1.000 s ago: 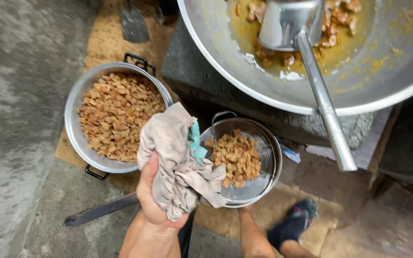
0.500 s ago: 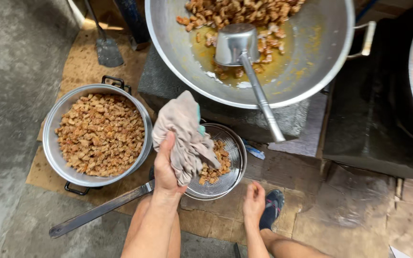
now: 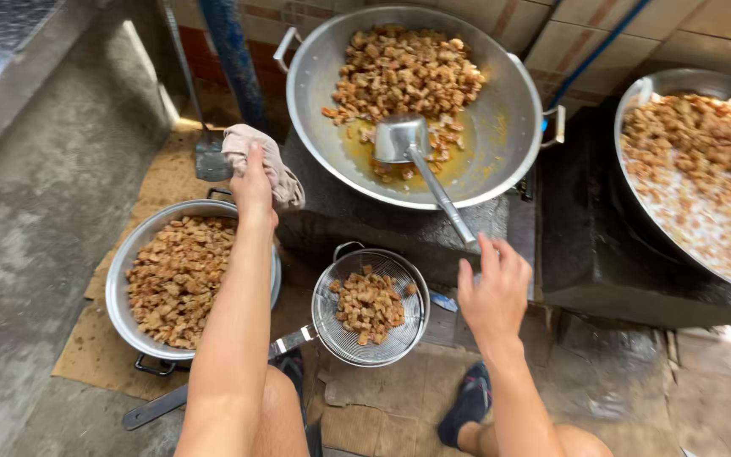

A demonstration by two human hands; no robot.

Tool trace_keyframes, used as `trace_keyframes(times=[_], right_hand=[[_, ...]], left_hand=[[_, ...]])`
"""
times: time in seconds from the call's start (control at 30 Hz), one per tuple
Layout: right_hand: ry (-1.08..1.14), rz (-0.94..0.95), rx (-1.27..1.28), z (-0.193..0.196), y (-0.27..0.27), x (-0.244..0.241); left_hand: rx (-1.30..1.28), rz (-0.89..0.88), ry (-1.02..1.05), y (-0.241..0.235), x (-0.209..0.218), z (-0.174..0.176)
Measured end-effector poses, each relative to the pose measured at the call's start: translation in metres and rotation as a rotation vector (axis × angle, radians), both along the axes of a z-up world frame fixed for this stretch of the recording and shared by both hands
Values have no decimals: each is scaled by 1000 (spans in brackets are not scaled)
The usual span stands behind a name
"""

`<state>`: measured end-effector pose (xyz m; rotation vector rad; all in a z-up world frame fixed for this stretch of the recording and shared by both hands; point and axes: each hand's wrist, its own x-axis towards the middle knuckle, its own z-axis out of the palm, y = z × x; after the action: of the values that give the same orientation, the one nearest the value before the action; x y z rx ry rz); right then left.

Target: The person scoops fried food from a large wok using a ladle and transfers it into a wire strainer held over a bucket. The person then lifts the strainer and pours the contents into a perforated metal tray. This process is repeated multiple times.

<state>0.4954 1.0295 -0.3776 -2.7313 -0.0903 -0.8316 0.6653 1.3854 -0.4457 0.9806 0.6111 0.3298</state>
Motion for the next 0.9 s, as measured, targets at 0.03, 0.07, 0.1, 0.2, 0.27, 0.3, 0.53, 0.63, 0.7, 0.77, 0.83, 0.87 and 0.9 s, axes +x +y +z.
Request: trace_keyframes(times=[0.03, 0.07, 0.1, 0.2, 0.27, 0.3, 0.53, 0.63, 0.7, 0.77, 0.83, 0.87, 0.9], right_hand=[[2, -20, -108, 4, -2, 10], [114, -62, -157, 3, -3, 22], [218, -103, -199, -2, 0, 39], [423, -179, -380, -37, 1, 70], [449, -192, -428, -58, -8, 93], [442, -177, -402, -69, -11, 96], [685, -200, -52, -44, -15, 101], [684, -285, -54, -35, -39, 104], [493, -246, -173, -41, -55, 103], [371, -219, -218, -48, -64, 101], [322, -212, -193, -52, -67, 97], [341, -219, -187, -55, -64, 98], [365, -236, -183, -58, -61, 96]], left_hand=[[-80, -58, 135, -5, 13, -11], [-158, -118, 270, -9, 26, -26], [-129, -158, 286, -27, 42, -45], [-178, -128, 196, -69, 89, -99], [-226, -119, 126, -85, 121, -121], [-225, -137, 128, -76, 124, -130], [-107, -65, 255, -86, 82, -90], [-317, -172, 164, -87, 41, -60], [-288, -256, 298, -95, 29, -49], [-426, -459, 227, -109, 15, -50], [-537, -576, 126, -123, 3, -57], [-500, -535, 167, -138, 2, -60], [-466, -502, 211, -150, 3, -64]])
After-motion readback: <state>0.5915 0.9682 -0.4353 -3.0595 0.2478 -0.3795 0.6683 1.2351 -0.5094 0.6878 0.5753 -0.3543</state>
